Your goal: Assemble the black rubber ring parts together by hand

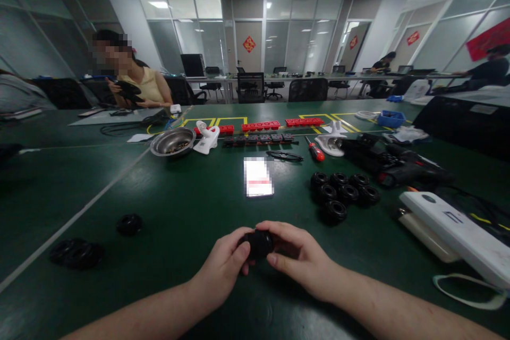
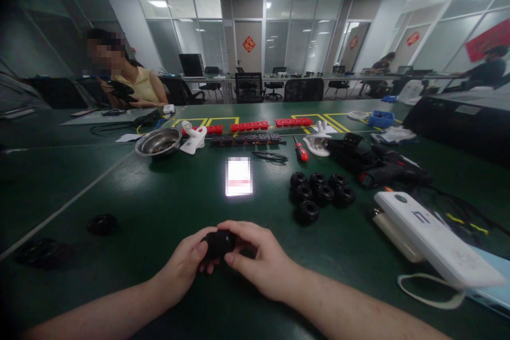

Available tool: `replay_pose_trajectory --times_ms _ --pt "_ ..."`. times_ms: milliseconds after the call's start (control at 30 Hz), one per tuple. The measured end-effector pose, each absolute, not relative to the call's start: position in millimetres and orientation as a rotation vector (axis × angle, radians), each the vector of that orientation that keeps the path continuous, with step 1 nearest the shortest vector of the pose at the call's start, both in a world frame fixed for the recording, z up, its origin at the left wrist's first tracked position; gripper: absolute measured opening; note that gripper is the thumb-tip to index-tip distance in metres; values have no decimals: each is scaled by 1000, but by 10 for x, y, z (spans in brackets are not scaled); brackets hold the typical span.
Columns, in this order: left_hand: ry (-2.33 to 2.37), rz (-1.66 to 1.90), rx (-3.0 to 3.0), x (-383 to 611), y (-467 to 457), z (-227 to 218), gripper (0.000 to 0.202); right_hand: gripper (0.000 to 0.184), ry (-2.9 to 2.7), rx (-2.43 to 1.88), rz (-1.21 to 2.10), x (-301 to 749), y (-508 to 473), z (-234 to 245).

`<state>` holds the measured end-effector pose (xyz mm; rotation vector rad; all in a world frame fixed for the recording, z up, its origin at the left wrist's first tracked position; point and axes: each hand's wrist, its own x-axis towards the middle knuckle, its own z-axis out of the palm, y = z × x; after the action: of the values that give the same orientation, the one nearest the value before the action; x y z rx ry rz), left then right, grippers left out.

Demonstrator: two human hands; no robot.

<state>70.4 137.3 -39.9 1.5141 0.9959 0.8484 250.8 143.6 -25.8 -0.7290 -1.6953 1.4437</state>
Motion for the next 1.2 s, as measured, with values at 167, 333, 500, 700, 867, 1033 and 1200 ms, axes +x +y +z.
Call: replay_pose_trajectory --times_ms 167,333,500,700,867,1033,1200 --pt "1005 931 1255 738 1387 -435 35 42 -1694 -721 1422 2488 1419 -285" --pt "976 894 1220 722 1406 -404 38 16 -1847 -839 1085 2478 1383 -218" --pt "946 919 1304 715 1395 -354 42 41 -1786 -839 1024 2472 1345 -242" --pt "924 905 1354 690 1380 -330 38 39 -1666 -830 1164 2474 1370 -240" --pt "931 952 1275 707 1360 -357 48 28 -1824 -819 1001 2520 1434 -164" --pt "1043 912 1191 718 1413 -423 40 34 -1982 -857 986 2538 1432 -172" --pt "1015 918 1164 715 1436 -408 44 39 -2084 -853 839 2527 1374 -194"
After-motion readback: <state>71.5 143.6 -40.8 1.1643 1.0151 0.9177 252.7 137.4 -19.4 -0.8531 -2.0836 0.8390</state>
